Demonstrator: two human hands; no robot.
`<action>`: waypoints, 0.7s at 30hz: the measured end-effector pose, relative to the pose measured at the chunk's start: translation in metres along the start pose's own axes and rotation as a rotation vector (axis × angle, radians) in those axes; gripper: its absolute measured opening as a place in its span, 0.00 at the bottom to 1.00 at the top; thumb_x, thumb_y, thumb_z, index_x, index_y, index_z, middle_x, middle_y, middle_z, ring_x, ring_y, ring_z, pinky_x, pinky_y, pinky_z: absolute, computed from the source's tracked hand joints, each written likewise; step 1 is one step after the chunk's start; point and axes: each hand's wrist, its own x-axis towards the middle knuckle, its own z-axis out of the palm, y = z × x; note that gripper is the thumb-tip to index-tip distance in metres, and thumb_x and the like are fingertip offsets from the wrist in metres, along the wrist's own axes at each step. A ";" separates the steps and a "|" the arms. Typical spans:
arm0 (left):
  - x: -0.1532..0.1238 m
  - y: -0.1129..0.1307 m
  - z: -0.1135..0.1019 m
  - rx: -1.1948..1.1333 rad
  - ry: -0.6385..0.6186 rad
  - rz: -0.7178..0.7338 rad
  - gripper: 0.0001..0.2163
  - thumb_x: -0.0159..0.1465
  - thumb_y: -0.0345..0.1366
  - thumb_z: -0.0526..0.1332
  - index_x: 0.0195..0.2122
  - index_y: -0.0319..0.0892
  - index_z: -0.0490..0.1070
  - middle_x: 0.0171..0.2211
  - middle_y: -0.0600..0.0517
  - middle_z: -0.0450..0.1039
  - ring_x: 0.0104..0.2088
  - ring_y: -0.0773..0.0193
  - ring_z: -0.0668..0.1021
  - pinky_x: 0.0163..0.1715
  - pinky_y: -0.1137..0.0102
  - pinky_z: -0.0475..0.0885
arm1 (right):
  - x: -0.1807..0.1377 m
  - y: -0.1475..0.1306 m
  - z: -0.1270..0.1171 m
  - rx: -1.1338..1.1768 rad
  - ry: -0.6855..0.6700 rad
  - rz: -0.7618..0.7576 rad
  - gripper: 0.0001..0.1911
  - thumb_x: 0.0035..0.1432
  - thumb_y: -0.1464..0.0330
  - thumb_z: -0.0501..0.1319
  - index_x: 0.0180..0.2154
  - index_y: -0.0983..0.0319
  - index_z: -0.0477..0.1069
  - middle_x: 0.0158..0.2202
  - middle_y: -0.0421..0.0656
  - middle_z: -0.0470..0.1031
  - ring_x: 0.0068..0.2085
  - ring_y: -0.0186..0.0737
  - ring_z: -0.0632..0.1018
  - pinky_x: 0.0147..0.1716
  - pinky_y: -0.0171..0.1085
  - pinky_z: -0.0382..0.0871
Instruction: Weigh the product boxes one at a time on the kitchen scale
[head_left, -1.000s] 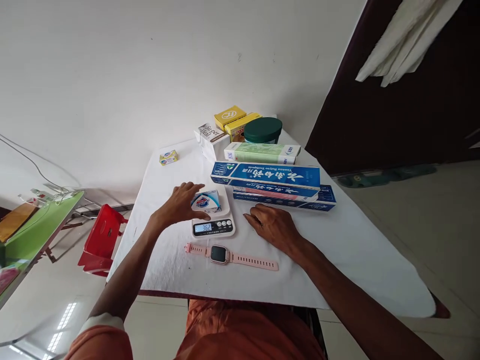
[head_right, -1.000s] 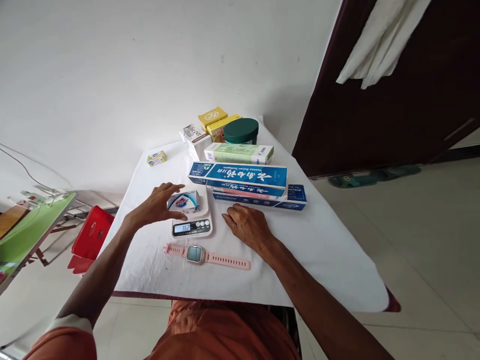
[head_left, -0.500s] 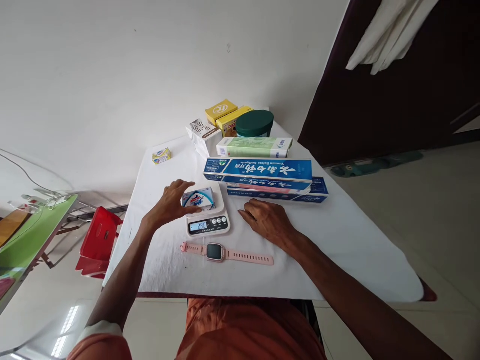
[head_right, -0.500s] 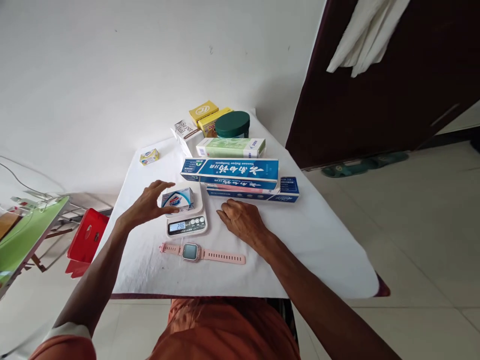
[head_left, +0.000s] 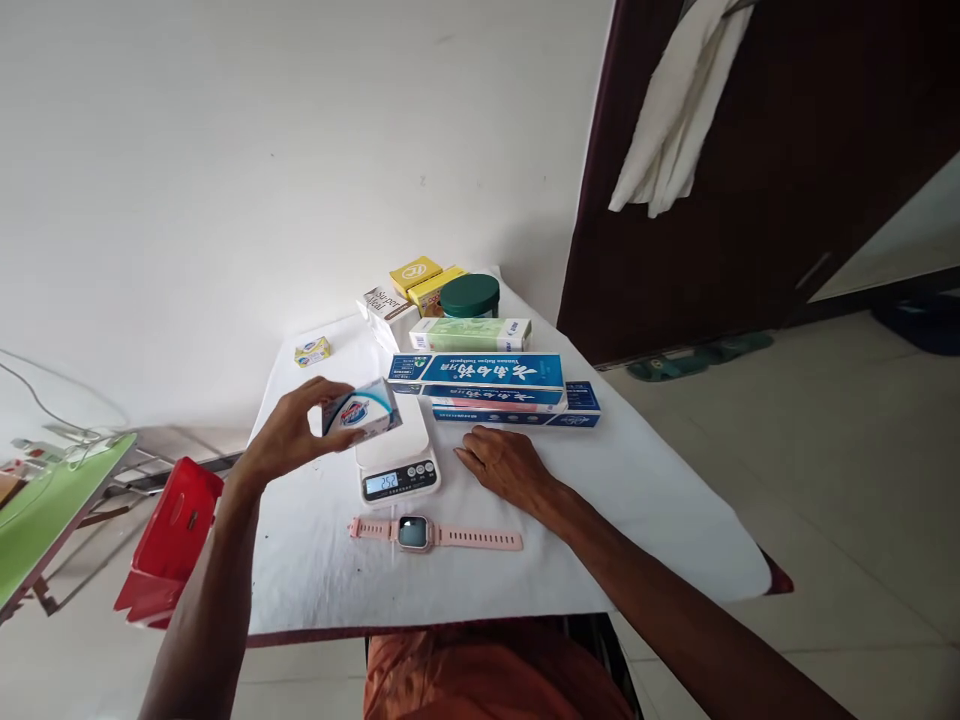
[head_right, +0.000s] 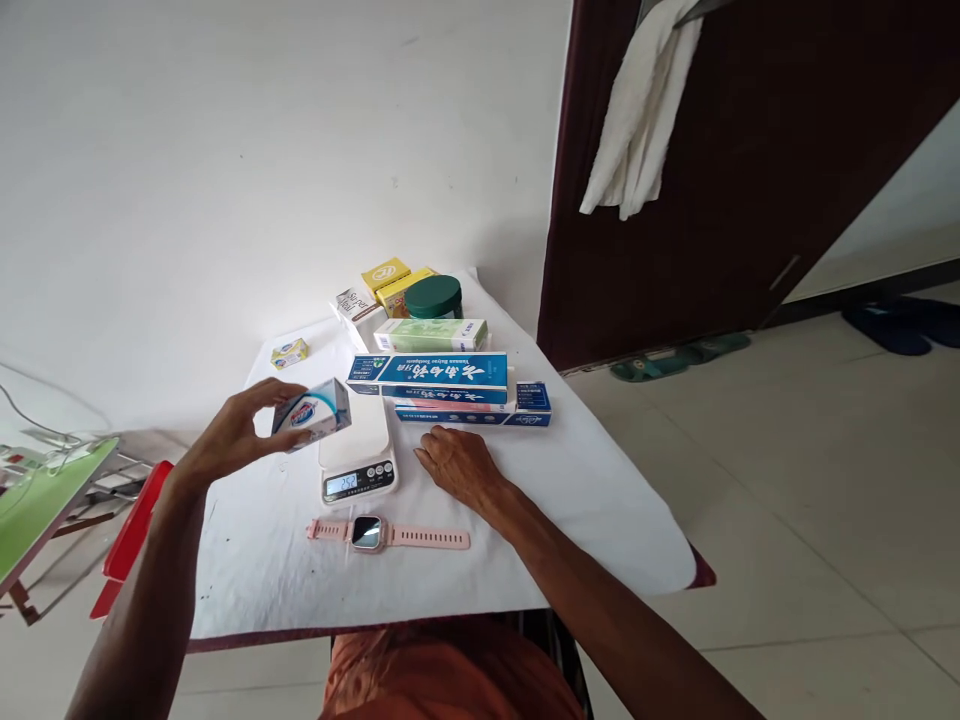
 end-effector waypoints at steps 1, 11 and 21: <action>0.008 0.008 0.000 -0.009 0.042 0.020 0.21 0.60 0.49 0.71 0.52 0.48 0.76 0.48 0.49 0.80 0.47 0.56 0.81 0.50 0.58 0.78 | 0.000 -0.001 -0.002 0.000 -0.010 0.006 0.17 0.73 0.66 0.55 0.32 0.63 0.75 0.34 0.44 0.79 0.34 0.37 0.77 0.29 0.37 0.52; 0.120 0.054 0.063 -0.028 0.006 0.203 0.21 0.58 0.46 0.72 0.48 0.43 0.76 0.47 0.47 0.79 0.45 0.55 0.81 0.46 0.60 0.78 | 0.003 -0.003 -0.010 -0.005 -0.085 0.024 0.17 0.74 0.66 0.54 0.36 0.63 0.78 0.37 0.46 0.82 0.38 0.39 0.81 0.31 0.36 0.58; 0.143 0.056 0.086 0.128 0.062 0.223 0.22 0.62 0.46 0.69 0.54 0.43 0.71 0.53 0.44 0.76 0.52 0.49 0.78 0.53 0.56 0.75 | 0.002 -0.002 -0.008 -0.003 -0.078 0.006 0.16 0.74 0.66 0.55 0.36 0.63 0.78 0.37 0.46 0.81 0.37 0.38 0.80 0.31 0.36 0.57</action>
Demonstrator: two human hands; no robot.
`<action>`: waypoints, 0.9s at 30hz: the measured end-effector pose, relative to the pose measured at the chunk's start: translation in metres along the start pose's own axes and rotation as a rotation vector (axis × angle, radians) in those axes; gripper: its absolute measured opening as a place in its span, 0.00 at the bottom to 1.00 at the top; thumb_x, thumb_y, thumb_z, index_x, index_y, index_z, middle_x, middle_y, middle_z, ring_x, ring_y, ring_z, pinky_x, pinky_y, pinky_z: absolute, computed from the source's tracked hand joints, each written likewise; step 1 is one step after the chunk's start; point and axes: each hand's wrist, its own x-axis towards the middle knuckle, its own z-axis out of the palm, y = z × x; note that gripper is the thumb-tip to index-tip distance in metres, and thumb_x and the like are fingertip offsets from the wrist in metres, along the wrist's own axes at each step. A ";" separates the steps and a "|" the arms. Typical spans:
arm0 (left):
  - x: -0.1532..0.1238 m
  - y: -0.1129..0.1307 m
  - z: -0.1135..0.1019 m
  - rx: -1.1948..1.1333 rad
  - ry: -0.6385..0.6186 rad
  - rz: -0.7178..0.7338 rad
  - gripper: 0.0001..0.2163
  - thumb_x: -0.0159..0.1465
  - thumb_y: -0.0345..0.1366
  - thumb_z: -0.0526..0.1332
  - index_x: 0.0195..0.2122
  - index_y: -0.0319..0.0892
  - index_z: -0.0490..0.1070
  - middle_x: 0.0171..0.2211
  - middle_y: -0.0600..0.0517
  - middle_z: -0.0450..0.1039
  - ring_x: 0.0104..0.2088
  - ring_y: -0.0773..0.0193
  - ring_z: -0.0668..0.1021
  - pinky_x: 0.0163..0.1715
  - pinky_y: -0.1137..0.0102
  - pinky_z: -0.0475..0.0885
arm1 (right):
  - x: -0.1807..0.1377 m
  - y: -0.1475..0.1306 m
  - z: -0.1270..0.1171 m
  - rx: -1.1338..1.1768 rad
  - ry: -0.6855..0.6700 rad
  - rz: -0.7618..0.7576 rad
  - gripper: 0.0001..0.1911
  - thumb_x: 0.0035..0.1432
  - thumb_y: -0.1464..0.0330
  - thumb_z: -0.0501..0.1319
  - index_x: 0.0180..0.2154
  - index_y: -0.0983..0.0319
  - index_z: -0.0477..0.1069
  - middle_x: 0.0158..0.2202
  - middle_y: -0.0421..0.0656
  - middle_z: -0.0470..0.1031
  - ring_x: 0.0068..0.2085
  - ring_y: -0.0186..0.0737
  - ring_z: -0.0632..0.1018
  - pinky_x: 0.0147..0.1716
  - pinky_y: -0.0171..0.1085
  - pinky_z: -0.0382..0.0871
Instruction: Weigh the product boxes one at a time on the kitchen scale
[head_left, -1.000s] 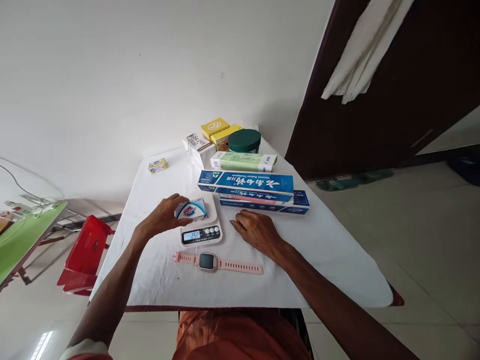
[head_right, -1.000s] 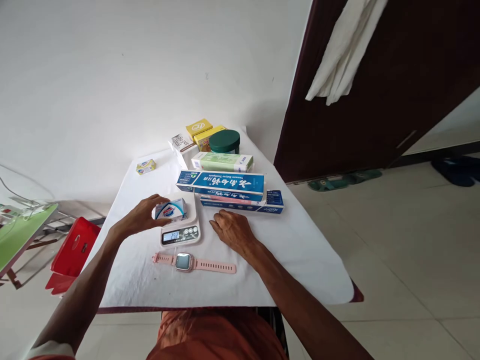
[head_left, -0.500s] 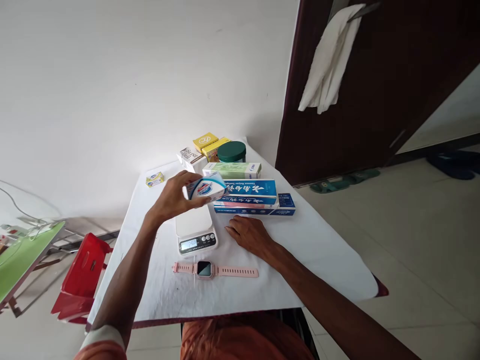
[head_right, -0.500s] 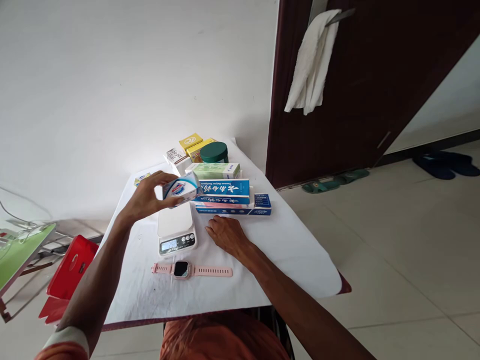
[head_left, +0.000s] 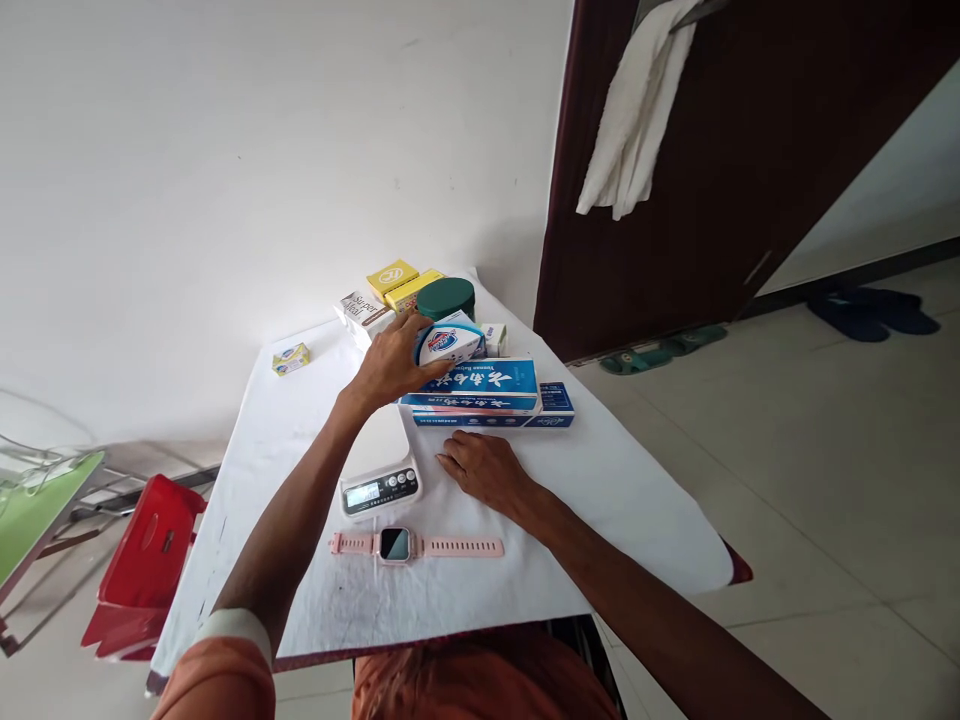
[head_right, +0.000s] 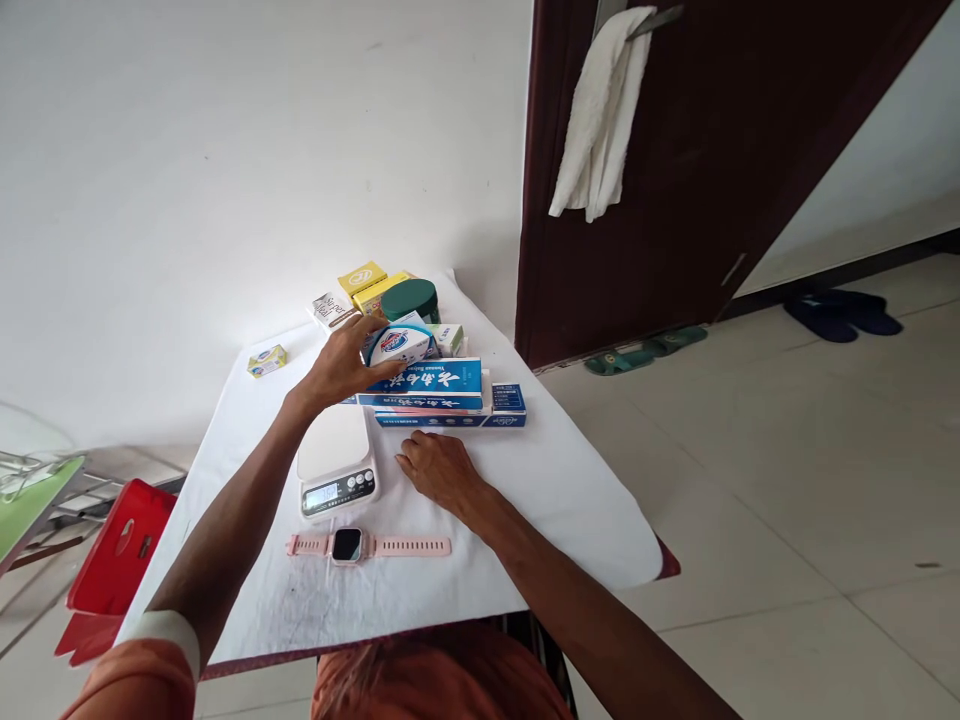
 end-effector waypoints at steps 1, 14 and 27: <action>-0.001 -0.001 0.001 0.004 -0.018 0.002 0.23 0.62 0.46 0.69 0.55 0.43 0.70 0.55 0.43 0.75 0.54 0.48 0.78 0.54 0.55 0.74 | 0.000 0.000 0.000 -0.003 0.001 -0.001 0.16 0.74 0.66 0.55 0.36 0.63 0.78 0.36 0.46 0.81 0.37 0.39 0.80 0.31 0.36 0.57; -0.053 -0.044 -0.031 -0.241 0.057 -0.141 0.33 0.60 0.55 0.70 0.62 0.45 0.68 0.57 0.44 0.72 0.54 0.54 0.78 0.55 0.59 0.75 | -0.004 0.006 0.015 -0.022 0.166 -0.060 0.18 0.73 0.67 0.54 0.31 0.63 0.76 0.30 0.43 0.78 0.32 0.36 0.77 0.28 0.36 0.55; -0.079 -0.274 -0.014 0.151 -0.012 -1.065 0.37 0.63 0.46 0.66 0.69 0.41 0.53 0.71 0.33 0.51 0.71 0.40 0.58 0.67 0.52 0.56 | -0.002 0.014 0.022 -0.058 0.456 -0.211 0.20 0.73 0.69 0.56 0.26 0.61 0.71 0.23 0.39 0.73 0.24 0.31 0.72 0.26 0.34 0.57</action>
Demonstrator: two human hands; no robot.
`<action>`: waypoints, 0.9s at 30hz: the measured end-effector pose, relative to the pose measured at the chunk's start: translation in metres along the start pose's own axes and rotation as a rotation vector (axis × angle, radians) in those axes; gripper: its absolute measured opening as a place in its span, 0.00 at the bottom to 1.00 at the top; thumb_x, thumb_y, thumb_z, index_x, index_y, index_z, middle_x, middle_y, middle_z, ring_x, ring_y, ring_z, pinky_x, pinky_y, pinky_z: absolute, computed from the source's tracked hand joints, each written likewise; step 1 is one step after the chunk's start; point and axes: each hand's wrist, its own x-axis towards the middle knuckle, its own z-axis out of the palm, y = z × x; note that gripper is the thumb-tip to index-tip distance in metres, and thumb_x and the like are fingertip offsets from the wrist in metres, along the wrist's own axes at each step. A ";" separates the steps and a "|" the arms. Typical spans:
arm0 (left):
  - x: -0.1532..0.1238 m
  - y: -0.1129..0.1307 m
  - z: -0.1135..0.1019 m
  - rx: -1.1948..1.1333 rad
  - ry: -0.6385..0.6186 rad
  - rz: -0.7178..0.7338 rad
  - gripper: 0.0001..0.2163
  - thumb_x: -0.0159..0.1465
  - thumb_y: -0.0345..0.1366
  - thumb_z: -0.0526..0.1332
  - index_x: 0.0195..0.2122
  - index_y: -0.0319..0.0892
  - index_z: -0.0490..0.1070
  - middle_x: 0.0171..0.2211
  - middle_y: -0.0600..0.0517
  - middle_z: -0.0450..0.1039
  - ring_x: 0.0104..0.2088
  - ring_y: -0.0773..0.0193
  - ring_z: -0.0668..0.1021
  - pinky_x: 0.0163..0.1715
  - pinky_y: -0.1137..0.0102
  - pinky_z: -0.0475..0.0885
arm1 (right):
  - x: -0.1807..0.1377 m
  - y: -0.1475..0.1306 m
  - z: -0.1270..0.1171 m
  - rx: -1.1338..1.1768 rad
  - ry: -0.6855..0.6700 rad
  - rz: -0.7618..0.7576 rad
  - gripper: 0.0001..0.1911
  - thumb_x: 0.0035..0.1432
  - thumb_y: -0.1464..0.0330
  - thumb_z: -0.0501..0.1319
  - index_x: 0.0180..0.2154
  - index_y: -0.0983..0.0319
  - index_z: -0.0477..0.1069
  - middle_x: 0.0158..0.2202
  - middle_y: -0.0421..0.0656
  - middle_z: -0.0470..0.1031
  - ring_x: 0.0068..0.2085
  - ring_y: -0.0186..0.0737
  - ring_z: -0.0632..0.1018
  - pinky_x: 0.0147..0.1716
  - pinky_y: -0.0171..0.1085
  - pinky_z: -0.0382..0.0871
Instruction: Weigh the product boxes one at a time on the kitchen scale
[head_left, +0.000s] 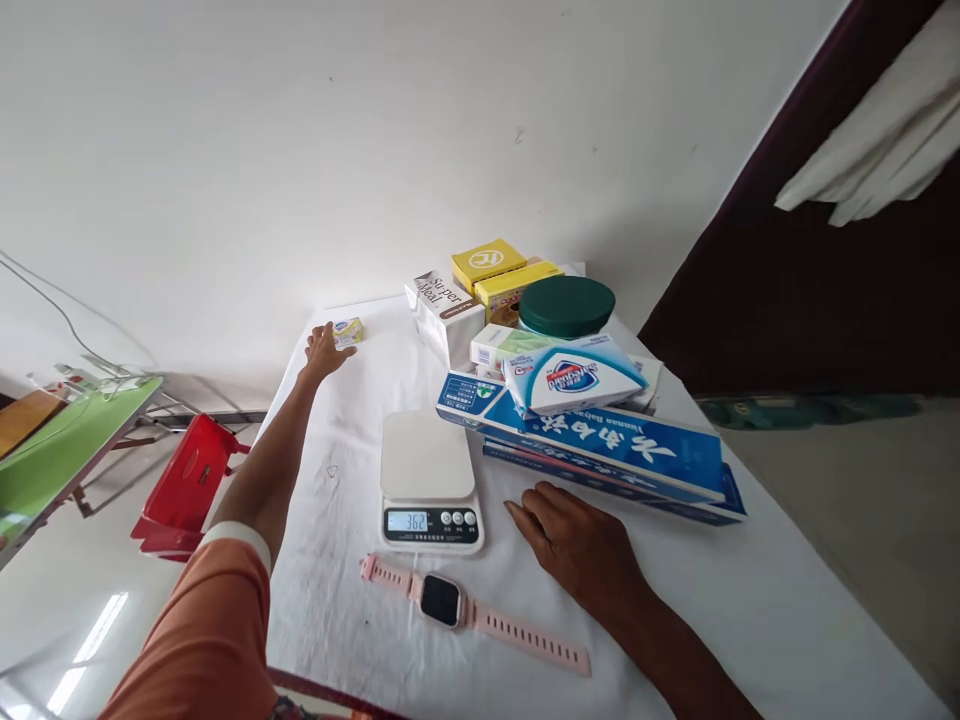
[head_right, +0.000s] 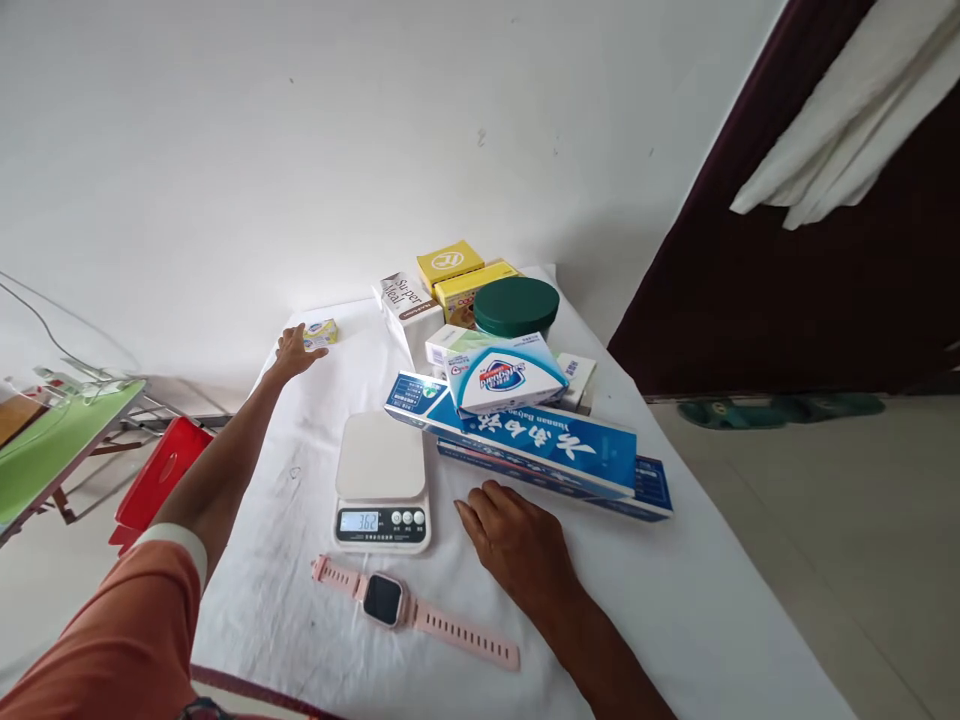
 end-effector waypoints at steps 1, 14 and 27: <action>0.010 0.002 0.004 0.002 -0.004 -0.032 0.37 0.64 0.50 0.64 0.69 0.40 0.53 0.71 0.32 0.51 0.70 0.38 0.58 0.66 0.50 0.56 | 0.001 0.000 0.000 -0.002 0.002 0.002 0.20 0.73 0.69 0.56 0.26 0.61 0.71 0.23 0.39 0.73 0.24 0.31 0.72 0.26 0.34 0.58; 0.063 0.011 0.020 0.084 -0.074 -0.082 0.37 0.55 0.56 0.70 0.61 0.44 0.64 0.67 0.34 0.54 0.67 0.33 0.61 0.62 0.47 0.60 | 0.005 0.005 0.002 0.052 0.001 0.008 0.18 0.72 0.71 0.56 0.28 0.60 0.72 0.25 0.39 0.74 0.25 0.32 0.74 0.28 0.34 0.60; -0.147 -0.010 -0.029 -0.108 -0.015 0.318 0.34 0.53 0.54 0.72 0.58 0.47 0.70 0.55 0.45 0.66 0.54 0.52 0.75 0.58 0.57 0.71 | 0.004 0.000 -0.001 -0.001 0.002 -0.019 0.18 0.71 0.70 0.59 0.25 0.63 0.71 0.23 0.38 0.71 0.25 0.30 0.71 0.27 0.34 0.57</action>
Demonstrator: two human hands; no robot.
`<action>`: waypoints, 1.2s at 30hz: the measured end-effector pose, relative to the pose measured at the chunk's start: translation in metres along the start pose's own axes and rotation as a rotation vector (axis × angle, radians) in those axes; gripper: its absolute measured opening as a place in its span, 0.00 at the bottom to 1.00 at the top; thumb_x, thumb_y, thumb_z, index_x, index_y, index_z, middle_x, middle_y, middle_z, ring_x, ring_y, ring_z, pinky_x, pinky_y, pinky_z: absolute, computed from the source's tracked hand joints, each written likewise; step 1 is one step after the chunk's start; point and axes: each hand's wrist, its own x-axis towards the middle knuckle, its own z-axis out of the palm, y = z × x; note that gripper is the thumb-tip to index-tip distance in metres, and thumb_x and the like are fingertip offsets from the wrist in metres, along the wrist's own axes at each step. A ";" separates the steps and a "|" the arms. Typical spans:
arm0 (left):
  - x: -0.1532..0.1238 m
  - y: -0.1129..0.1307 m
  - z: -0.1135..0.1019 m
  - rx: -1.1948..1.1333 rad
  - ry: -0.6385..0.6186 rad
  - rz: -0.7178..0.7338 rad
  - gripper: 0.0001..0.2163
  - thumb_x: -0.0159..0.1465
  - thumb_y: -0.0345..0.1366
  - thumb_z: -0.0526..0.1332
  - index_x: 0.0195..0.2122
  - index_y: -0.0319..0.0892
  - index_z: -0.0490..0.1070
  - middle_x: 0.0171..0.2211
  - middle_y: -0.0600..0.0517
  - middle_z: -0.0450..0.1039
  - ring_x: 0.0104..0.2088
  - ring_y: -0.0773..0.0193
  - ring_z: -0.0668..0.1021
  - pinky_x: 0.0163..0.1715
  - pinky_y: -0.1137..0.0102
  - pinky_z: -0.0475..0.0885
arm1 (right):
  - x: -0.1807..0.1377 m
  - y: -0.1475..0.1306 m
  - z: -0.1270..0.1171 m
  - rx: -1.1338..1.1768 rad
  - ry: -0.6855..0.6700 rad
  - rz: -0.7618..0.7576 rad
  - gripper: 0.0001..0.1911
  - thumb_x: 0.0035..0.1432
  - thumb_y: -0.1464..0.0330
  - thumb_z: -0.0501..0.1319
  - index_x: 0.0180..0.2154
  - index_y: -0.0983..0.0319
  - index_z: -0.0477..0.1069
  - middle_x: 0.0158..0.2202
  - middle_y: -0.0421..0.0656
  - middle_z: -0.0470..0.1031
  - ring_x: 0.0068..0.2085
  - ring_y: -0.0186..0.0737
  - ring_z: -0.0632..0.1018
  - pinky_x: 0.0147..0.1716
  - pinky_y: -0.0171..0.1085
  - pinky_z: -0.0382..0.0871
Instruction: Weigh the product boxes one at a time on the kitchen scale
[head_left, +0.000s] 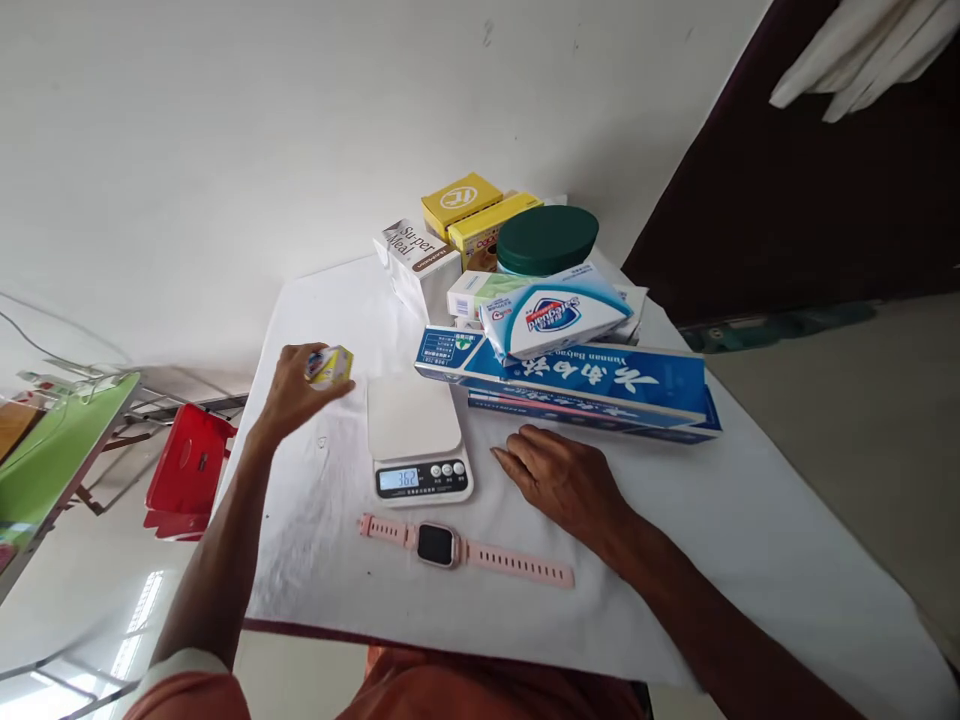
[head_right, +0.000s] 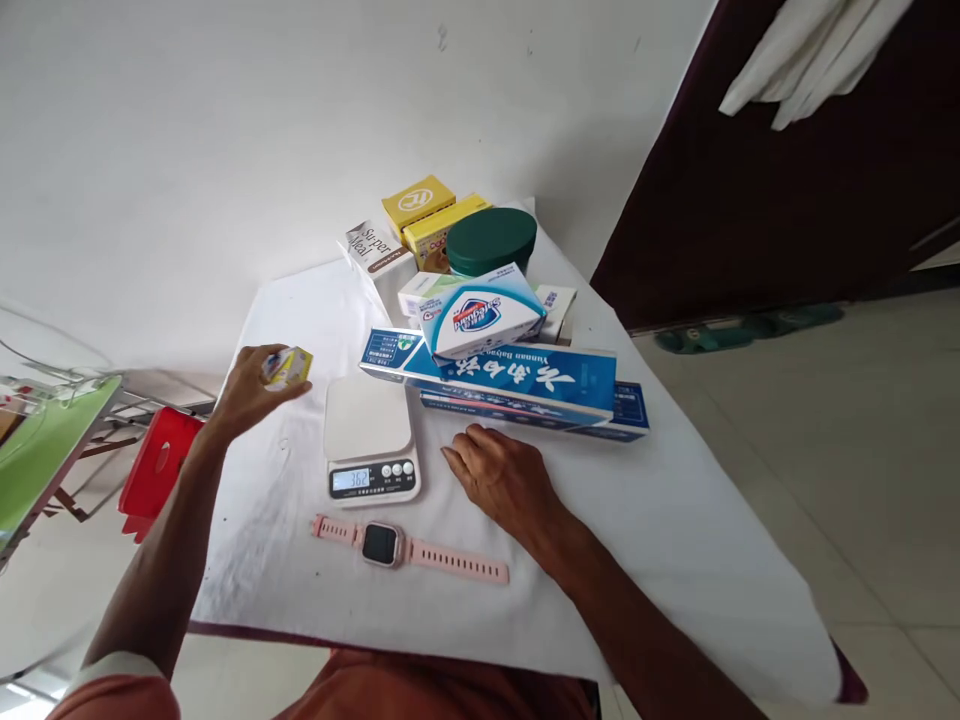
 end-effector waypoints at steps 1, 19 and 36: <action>-0.017 0.012 0.000 -0.008 -0.020 0.055 0.33 0.54 0.53 0.72 0.58 0.48 0.70 0.55 0.46 0.66 0.54 0.52 0.75 0.57 0.57 0.73 | -0.001 0.000 0.000 0.011 -0.010 0.010 0.19 0.71 0.69 0.59 0.25 0.63 0.71 0.23 0.38 0.71 0.25 0.30 0.70 0.26 0.34 0.56; -0.071 0.082 0.019 0.175 -0.141 0.178 0.42 0.57 0.59 0.70 0.68 0.45 0.61 0.64 0.37 0.60 0.62 0.38 0.68 0.61 0.44 0.65 | -0.003 -0.003 -0.003 0.049 -0.235 0.181 0.18 0.70 0.66 0.57 0.27 0.63 0.73 0.28 0.43 0.76 0.28 0.35 0.73 0.27 0.35 0.51; -0.053 0.065 0.014 0.045 -0.306 0.339 0.30 0.63 0.43 0.69 0.65 0.49 0.64 0.59 0.44 0.70 0.60 0.46 0.72 0.61 0.47 0.66 | -0.005 -0.003 0.000 0.051 -0.160 0.143 0.18 0.71 0.67 0.57 0.26 0.62 0.72 0.26 0.42 0.75 0.28 0.35 0.73 0.26 0.35 0.52</action>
